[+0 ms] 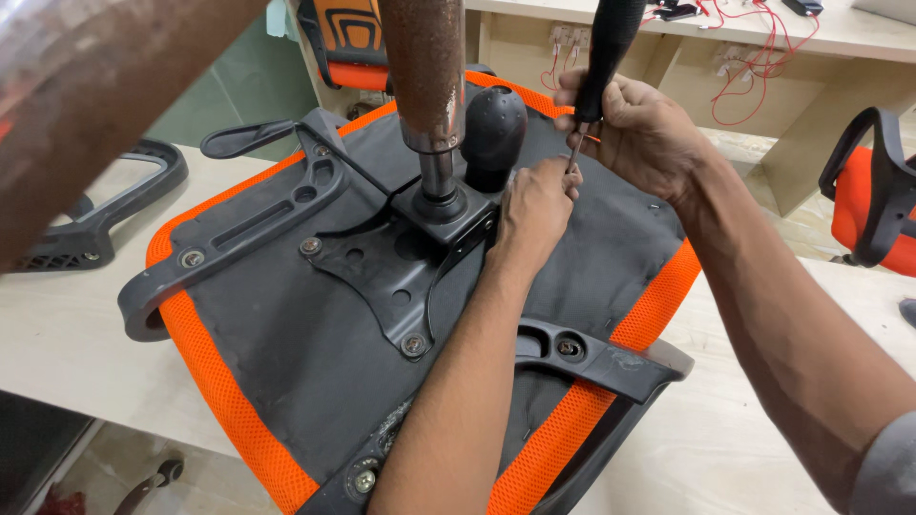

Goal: The person uses a screwdriver to tighten a screw on the underside of an orange office chair seat. They then pick up a bolt and nut, thread them together, and insert the bolt into the chair base to secure the seat, tightening it with the screwdriver.

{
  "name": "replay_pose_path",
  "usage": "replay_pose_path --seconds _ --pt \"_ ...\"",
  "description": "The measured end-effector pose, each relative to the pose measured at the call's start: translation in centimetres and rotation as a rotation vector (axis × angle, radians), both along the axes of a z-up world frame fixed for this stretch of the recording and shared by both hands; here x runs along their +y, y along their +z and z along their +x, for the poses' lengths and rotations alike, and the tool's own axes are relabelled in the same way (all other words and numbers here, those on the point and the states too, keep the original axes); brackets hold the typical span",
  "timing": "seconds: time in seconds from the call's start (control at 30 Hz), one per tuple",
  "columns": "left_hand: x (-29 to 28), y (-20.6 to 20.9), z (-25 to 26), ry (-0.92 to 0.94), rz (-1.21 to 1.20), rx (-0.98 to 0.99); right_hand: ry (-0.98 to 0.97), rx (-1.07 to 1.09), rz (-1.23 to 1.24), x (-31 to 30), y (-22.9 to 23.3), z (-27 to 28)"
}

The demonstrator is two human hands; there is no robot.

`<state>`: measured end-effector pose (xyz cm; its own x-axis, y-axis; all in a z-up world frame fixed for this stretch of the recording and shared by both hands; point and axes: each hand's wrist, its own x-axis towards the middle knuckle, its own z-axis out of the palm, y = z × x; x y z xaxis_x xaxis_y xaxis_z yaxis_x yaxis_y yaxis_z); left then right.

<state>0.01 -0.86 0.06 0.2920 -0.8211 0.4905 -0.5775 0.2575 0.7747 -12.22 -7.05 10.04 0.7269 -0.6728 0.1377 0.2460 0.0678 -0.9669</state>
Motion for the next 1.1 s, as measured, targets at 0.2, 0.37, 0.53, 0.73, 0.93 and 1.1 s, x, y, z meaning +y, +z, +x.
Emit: replay_pose_path --seconds 0.2,0.37,0.53,0.73,0.93,1.1 --pt "0.8 0.2 0.0 0.034 -0.047 -0.041 -0.191 -0.011 -0.231 -1.2 -2.8 2.6" --pt "1.2 0.4 0.0 0.004 -0.016 0.026 -0.313 -0.013 -0.364 -0.4 -3.9 4.0" --pt "0.5 0.4 0.1 0.007 -0.014 -0.027 0.233 0.078 -0.212 -1.7 -0.9 1.3" --pt "0.6 0.3 -0.1 0.041 0.008 -0.099 0.232 -0.092 -0.102 -1.5 -2.8 1.4" --pt "0.7 0.7 -0.7 0.077 0.078 -0.066 0.309 -0.196 -0.065 -2.9 -3.0 0.6" --pt "1.0 1.5 -0.6 0.067 0.153 -0.038 0.283 -0.206 -0.071 -3.1 -3.0 0.8"
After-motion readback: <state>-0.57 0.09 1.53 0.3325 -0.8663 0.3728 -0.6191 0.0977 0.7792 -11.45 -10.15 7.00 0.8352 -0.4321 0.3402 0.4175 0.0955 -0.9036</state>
